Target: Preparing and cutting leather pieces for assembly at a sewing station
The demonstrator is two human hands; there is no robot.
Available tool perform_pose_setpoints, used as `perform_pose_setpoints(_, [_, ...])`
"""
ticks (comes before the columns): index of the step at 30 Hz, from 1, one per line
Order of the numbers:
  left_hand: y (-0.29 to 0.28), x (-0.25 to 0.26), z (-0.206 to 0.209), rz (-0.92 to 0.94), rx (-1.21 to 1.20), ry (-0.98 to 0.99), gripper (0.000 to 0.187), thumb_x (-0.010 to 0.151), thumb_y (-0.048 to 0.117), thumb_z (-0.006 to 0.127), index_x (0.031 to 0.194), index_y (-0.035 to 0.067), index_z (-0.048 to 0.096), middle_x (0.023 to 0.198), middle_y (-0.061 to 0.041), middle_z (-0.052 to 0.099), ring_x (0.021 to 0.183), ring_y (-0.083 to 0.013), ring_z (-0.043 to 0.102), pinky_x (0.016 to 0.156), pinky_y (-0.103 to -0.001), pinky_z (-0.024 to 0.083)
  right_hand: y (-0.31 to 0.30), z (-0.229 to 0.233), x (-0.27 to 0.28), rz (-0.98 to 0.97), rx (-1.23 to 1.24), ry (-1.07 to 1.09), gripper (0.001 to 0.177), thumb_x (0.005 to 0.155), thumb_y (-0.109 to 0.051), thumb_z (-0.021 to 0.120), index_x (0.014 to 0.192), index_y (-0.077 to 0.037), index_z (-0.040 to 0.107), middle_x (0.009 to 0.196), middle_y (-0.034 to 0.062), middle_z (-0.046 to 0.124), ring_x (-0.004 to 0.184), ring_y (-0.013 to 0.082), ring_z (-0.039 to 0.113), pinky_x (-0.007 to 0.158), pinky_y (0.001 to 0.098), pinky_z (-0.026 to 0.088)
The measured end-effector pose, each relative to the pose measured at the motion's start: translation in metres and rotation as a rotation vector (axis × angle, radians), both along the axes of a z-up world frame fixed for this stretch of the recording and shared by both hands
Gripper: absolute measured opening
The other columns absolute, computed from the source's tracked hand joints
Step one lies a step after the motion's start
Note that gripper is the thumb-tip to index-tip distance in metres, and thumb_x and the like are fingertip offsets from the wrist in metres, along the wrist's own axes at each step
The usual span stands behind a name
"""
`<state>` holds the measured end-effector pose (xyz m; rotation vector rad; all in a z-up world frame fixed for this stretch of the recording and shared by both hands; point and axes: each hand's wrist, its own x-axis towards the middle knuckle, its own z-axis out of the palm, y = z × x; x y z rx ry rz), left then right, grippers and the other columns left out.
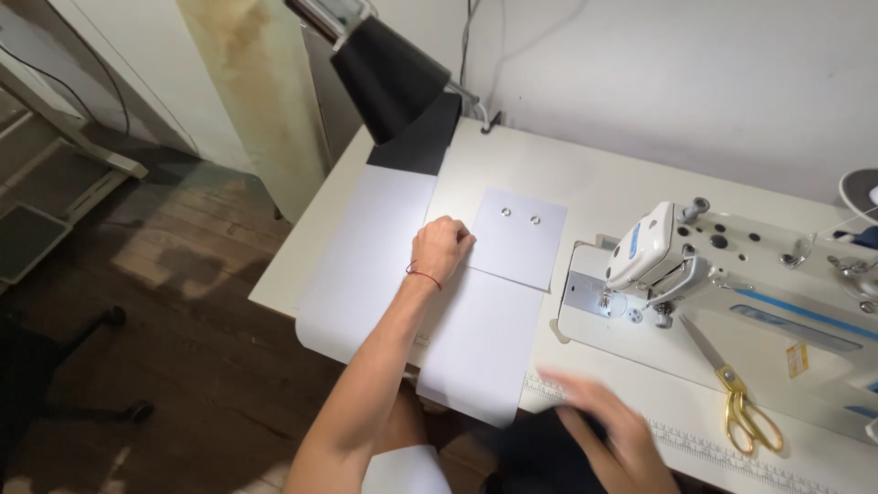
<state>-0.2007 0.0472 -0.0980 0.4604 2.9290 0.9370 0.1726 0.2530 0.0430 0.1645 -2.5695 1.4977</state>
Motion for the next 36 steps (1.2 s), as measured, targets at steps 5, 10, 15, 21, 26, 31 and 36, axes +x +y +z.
perform_pose_setpoints(5, [0.008, -0.005, -0.033, -0.014, -0.176, 0.235, 0.020, 0.107, 0.038, 0.073, 0.100, 0.019, 0.071, 0.094, -0.001, 0.071, 0.087, -0.0321, 0.085, 0.076, -0.054, 0.071, -0.045, -0.020, -0.130, 0.019, 0.380, 0.077, 0.031, 0.115, -0.024, 0.071, 0.108, 0.006, 0.077, 0.170, 0.0265, 0.064, 0.160, 0.0557, 0.052, 0.132, 0.0710, 0.039])
perform_pose_setpoints(10, [-0.004, 0.007, -0.011, -0.042, -0.220, 0.169, 0.025, 0.113, 0.029, 0.057, 0.110, 0.007, 0.068, 0.102, -0.013, 0.070, 0.101, -0.0399, 0.084, 0.087, -0.061, 0.071, -0.034, -0.113, -0.165, -0.014, 0.661, -0.020, 0.027, 0.118, -0.034, 0.062, 0.124, -0.011, 0.074, 0.181, 0.0165, 0.054, 0.170, 0.0438, 0.044, 0.142, 0.0629, 0.028])
perform_pose_setpoints(15, [-0.021, 0.010, -0.002, -0.036, -0.006, -0.008, 0.033, 0.113, 0.036, 0.054, 0.112, 0.007, 0.070, 0.098, -0.014, 0.073, 0.101, -0.0434, 0.084, 0.086, -0.063, 0.069, -0.035, -0.107, -0.139, -0.043, 0.669, -0.013, 0.021, 0.117, -0.029, 0.062, 0.121, -0.011, 0.073, 0.181, 0.0153, 0.054, 0.169, 0.0415, 0.046, 0.142, 0.0599, 0.028])
perform_pose_setpoints(21, [-0.016, 0.032, 0.022, 0.055, 0.833, -0.505, 0.021, 0.120, 0.025, 0.059, 0.109, 0.010, 0.069, 0.108, -0.008, 0.089, 0.067, -0.0077, 0.064, 0.063, -0.025, 0.054, -0.031, -0.100, -0.132, 0.040, 0.711, 0.012, 0.041, 0.085, 0.013, 0.061, 0.120, -0.007, 0.071, 0.185, 0.0242, 0.043, 0.175, 0.0440, 0.035, 0.147, 0.0617, 0.020])
perform_pose_setpoints(26, [-0.021, 0.038, 0.040, -0.039, 1.210, -0.724, 0.015, 0.115, 0.020, 0.074, 0.122, 0.014, 0.062, 0.073, 0.001, 0.052, 0.063, -0.0153, 0.059, 0.065, -0.027, 0.047, -0.031, -0.103, -0.121, 0.026, 0.749, 0.029, 0.042, 0.083, 0.010, 0.067, 0.121, -0.008, 0.071, 0.183, 0.0221, 0.047, 0.172, 0.0436, 0.039, 0.145, 0.0622, 0.024])
perform_pose_setpoints(31, [-0.018, 0.025, 0.030, -0.114, 1.072, -0.506, 0.022, 0.112, 0.010, 0.077, 0.123, 0.017, 0.060, 0.075, 0.008, 0.037, 0.061, -0.0071, 0.037, 0.056, -0.026, 0.037, -0.026, -0.119, -0.118, 0.015, 0.735, 0.051, 0.047, 0.080, 0.010, 0.073, 0.124, -0.007, 0.071, 0.183, 0.0189, 0.048, 0.172, 0.0421, 0.041, 0.145, 0.0617, 0.026])
perform_pose_setpoints(36, [-0.011, 0.008, 0.047, -0.201, 0.697, -0.229, 0.016, 0.115, 0.014, 0.071, 0.123, 0.022, 0.061, 0.081, 0.009, 0.036, 0.075, -0.0089, 0.035, 0.070, -0.027, 0.039, -0.027, -0.115, -0.119, 0.009, 0.745, 0.050, 0.053, 0.078, 0.013, 0.071, 0.126, -0.007, 0.071, 0.183, 0.0183, 0.048, 0.172, 0.0408, 0.041, 0.145, 0.0610, 0.026])
